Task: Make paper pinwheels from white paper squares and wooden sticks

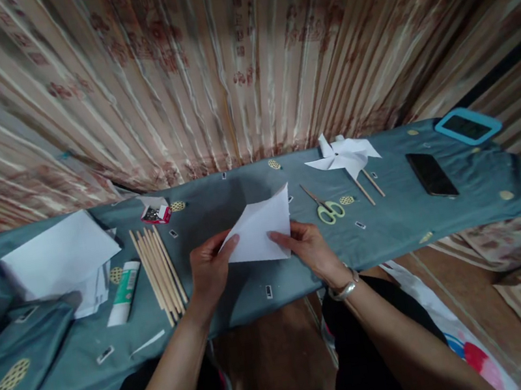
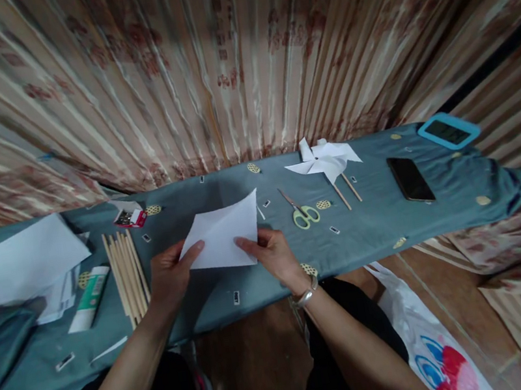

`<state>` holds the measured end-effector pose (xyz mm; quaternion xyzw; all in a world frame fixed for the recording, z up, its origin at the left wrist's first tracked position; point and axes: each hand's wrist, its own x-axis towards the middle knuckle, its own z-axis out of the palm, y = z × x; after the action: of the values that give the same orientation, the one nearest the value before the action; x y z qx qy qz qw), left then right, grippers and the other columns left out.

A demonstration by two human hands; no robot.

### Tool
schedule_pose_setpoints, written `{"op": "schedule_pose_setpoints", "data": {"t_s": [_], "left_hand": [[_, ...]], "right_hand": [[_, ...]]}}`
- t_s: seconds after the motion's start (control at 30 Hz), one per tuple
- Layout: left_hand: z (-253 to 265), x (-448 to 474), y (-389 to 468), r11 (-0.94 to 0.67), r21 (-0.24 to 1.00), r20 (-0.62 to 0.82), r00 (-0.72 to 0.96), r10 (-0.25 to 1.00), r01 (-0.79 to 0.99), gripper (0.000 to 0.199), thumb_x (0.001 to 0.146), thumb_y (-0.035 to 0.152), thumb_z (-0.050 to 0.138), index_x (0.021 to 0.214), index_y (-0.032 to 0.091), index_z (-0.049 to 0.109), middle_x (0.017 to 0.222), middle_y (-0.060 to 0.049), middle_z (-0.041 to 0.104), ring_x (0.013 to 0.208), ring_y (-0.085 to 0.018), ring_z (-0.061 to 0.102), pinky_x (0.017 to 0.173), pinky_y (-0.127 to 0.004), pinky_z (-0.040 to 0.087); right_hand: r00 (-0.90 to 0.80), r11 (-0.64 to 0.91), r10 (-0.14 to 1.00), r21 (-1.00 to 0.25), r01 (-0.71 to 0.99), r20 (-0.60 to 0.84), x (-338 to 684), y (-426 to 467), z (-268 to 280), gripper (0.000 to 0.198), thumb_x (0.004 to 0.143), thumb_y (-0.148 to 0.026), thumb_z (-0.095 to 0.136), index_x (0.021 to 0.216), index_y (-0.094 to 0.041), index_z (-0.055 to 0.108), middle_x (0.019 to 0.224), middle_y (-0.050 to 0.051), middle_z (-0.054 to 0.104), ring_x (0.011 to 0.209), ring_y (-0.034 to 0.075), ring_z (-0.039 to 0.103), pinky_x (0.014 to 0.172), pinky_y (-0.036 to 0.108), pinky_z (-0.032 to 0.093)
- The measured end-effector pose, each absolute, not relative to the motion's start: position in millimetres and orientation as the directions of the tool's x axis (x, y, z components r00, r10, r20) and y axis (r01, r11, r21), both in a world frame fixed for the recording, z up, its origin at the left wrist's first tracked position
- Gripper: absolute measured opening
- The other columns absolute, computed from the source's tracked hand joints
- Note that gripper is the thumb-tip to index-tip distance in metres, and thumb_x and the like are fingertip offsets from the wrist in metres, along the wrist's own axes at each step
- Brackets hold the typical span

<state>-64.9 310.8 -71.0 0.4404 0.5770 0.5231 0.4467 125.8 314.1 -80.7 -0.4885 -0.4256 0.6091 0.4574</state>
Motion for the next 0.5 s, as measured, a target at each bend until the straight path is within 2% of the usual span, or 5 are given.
{"op": "schedule_pose_setpoints", "data": {"t_s": [0.13, 0.23, 0.3, 0.37, 0.5], "left_hand": [[-74.7, -67.6, 313.8, 0.042, 0.994, -0.017, -0.234, 0.972, 0.103, 0.029, 0.067, 0.041, 0.077, 0.077, 0.014, 0.077, 0.064, -0.001, 0.068, 0.06, -0.015, 0.057, 0.058, -0.026, 0.043], [-74.9, -72.0, 317.0, 0.057, 0.995, -0.033, -0.282, 0.959, 0.076, 0.032, 0.068, 0.043, 0.077, 0.081, 0.014, 0.077, 0.065, -0.001, 0.069, 0.06, -0.015, 0.058, 0.058, -0.026, 0.044], [-72.1, -74.7, 318.5, 0.068, 0.998, -0.059, -0.322, 0.945, 0.017, 0.033, 0.066, 0.042, 0.079, 0.084, 0.015, 0.077, 0.069, -0.001, 0.071, 0.062, -0.015, 0.06, 0.059, -0.026, 0.046], [-67.3, -76.8, 319.2, 0.075, 0.996, -0.088, -0.343, 0.935, -0.049, 0.033, 0.064, 0.04, 0.081, 0.086, 0.015, 0.077, 0.074, -0.001, 0.073, 0.065, -0.016, 0.062, 0.061, -0.026, 0.048], [-59.3, -81.3, 321.0, 0.081, 0.989, -0.121, -0.373, 0.92, -0.121, 0.032, 0.061, 0.037, 0.082, 0.085, 0.016, 0.077, 0.077, -0.002, 0.075, 0.068, -0.019, 0.066, 0.065, -0.03, 0.054]], "right_hand": [[-0.049, -0.134, 0.989, -0.983, 0.124, -0.141, 126.2, 315.3, -84.0, 0.038, 0.072, -0.052, 0.073, 0.08, -0.015, 0.075, 0.069, 0.004, 0.073, 0.056, 0.015, 0.059, 0.052, 0.027, 0.045], [-0.013, 0.037, 0.999, -0.905, 0.424, 0.035, 144.7, 320.9, -77.6, 0.039, 0.085, -0.052, 0.061, 0.093, -0.017, 0.075, 0.081, 0.006, 0.075, 0.066, 0.018, 0.064, 0.061, 0.029, 0.049], [0.082, 0.132, 0.963, -0.716, 0.685, 0.256, 168.2, 328.7, -73.8, 0.037, 0.092, -0.044, 0.051, 0.107, -0.017, 0.071, 0.101, 0.011, 0.075, 0.086, 0.023, 0.068, 0.08, 0.035, 0.051], [0.115, 0.087, 0.919, -0.479, 0.873, 0.378, 195.2, 337.4, -74.2, 0.039, 0.094, -0.032, 0.045, 0.121, -0.012, 0.064, 0.119, 0.018, 0.069, 0.107, 0.029, 0.064, 0.094, 0.042, 0.047], [0.084, -0.053, 0.966, -0.132, 0.99, 0.242, 233.9, 346.5, -84.4, 0.037, 0.093, -0.02, 0.042, 0.123, -0.01, 0.06, 0.114, 0.021, 0.07, 0.102, 0.031, 0.066, 0.087, 0.041, 0.049]]}}
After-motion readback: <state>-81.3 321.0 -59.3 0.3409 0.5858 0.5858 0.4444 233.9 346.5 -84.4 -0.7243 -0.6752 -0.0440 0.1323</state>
